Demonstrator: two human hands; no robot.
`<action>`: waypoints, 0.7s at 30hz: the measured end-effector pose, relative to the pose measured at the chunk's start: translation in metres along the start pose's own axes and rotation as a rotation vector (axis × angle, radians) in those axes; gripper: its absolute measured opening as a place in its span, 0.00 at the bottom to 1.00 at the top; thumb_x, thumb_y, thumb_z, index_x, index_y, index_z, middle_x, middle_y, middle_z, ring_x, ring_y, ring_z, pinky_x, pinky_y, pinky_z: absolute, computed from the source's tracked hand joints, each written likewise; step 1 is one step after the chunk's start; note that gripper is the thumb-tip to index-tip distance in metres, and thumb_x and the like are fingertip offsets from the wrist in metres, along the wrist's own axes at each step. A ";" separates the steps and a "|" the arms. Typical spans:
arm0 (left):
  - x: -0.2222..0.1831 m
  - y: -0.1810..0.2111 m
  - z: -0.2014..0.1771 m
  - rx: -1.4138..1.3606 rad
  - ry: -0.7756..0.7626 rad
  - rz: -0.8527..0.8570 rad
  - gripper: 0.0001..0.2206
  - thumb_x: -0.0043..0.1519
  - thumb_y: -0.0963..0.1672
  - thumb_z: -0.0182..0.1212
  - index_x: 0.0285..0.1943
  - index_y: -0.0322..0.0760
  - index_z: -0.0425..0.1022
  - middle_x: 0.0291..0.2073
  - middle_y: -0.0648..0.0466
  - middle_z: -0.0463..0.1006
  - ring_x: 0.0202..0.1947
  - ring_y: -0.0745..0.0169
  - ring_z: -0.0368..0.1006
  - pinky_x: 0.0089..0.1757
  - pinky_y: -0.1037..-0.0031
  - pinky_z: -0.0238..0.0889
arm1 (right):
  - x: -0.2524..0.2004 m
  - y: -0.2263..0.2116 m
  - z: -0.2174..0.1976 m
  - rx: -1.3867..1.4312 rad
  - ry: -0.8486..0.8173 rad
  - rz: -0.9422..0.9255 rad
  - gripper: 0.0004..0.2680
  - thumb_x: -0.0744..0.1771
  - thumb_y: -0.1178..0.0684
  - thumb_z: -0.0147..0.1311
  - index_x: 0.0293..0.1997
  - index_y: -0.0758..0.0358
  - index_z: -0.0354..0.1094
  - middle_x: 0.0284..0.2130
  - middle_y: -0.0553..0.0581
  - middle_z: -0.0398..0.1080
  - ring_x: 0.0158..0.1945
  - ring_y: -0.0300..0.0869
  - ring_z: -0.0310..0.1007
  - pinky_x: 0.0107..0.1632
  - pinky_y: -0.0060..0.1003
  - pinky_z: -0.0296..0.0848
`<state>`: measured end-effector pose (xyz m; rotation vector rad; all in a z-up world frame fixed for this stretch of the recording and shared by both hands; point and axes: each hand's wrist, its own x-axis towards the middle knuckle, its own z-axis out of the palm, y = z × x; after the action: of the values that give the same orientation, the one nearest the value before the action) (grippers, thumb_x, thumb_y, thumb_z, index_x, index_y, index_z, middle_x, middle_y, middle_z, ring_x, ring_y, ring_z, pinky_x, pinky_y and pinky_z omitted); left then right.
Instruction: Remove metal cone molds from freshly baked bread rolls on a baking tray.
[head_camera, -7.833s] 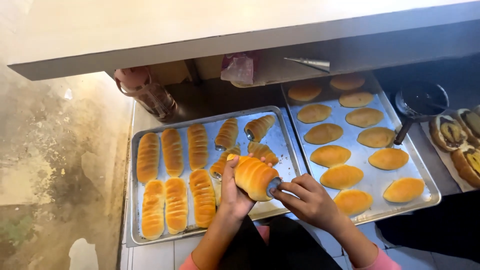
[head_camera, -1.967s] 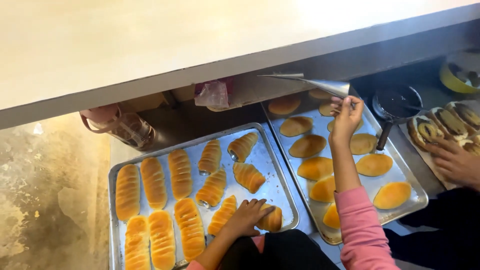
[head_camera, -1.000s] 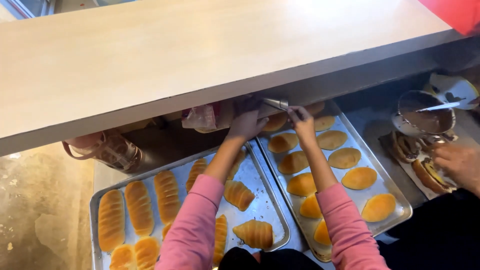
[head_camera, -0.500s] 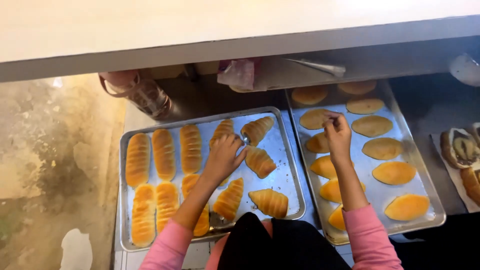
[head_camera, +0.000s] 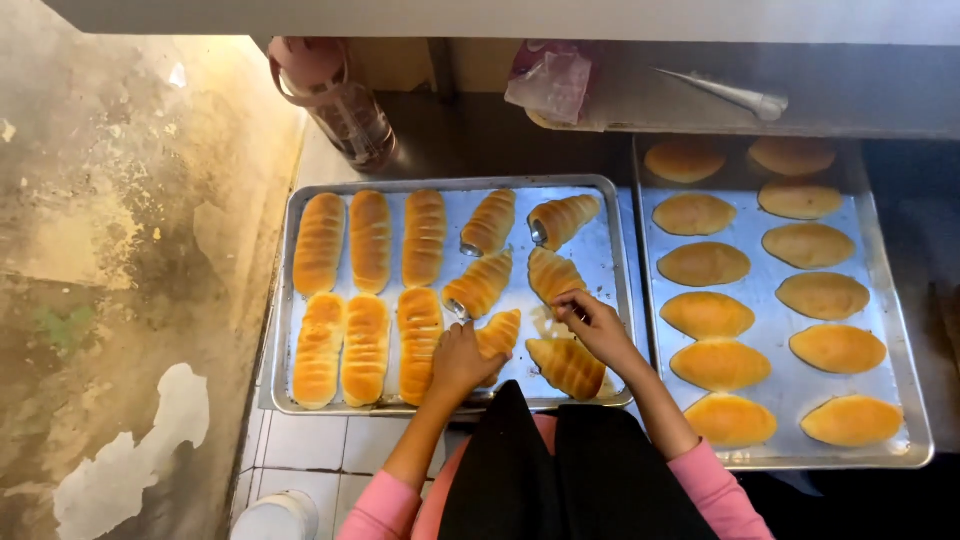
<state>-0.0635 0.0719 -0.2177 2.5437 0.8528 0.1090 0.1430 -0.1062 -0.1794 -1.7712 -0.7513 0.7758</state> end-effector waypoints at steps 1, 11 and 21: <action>0.006 -0.008 0.004 -0.034 -0.010 -0.018 0.40 0.45 0.59 0.75 0.53 0.24 0.70 0.40 0.37 0.75 0.44 0.35 0.70 0.43 0.52 0.66 | -0.002 -0.005 0.003 0.003 -0.018 0.015 0.07 0.69 0.52 0.55 0.50 0.61 0.72 0.33 0.48 0.75 0.32 0.31 0.67 0.38 0.28 0.70; 0.025 -0.024 0.024 -0.708 -0.424 -0.111 0.28 0.46 0.51 0.78 0.47 0.27 0.74 0.40 0.41 0.79 0.42 0.52 0.75 0.44 0.69 0.68 | -0.026 -0.023 -0.008 0.120 -0.016 -0.023 0.08 0.69 0.52 0.53 0.50 0.61 0.72 0.38 0.46 0.75 0.38 0.30 0.72 0.41 0.28 0.71; 0.037 0.054 -0.064 -2.192 -0.285 -0.429 0.29 0.58 0.47 0.65 0.67 0.33 0.63 0.58 0.48 0.74 0.59 0.51 0.71 0.61 0.59 0.63 | -0.067 -0.122 0.008 -0.213 0.087 -0.446 0.09 0.66 0.56 0.61 0.48 0.62 0.71 0.39 0.54 0.71 0.37 0.41 0.72 0.38 0.33 0.73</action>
<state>-0.0174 0.0810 -0.1396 0.3047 0.4706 0.2938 0.0809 -0.1197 -0.0552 -1.7189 -1.1526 0.3272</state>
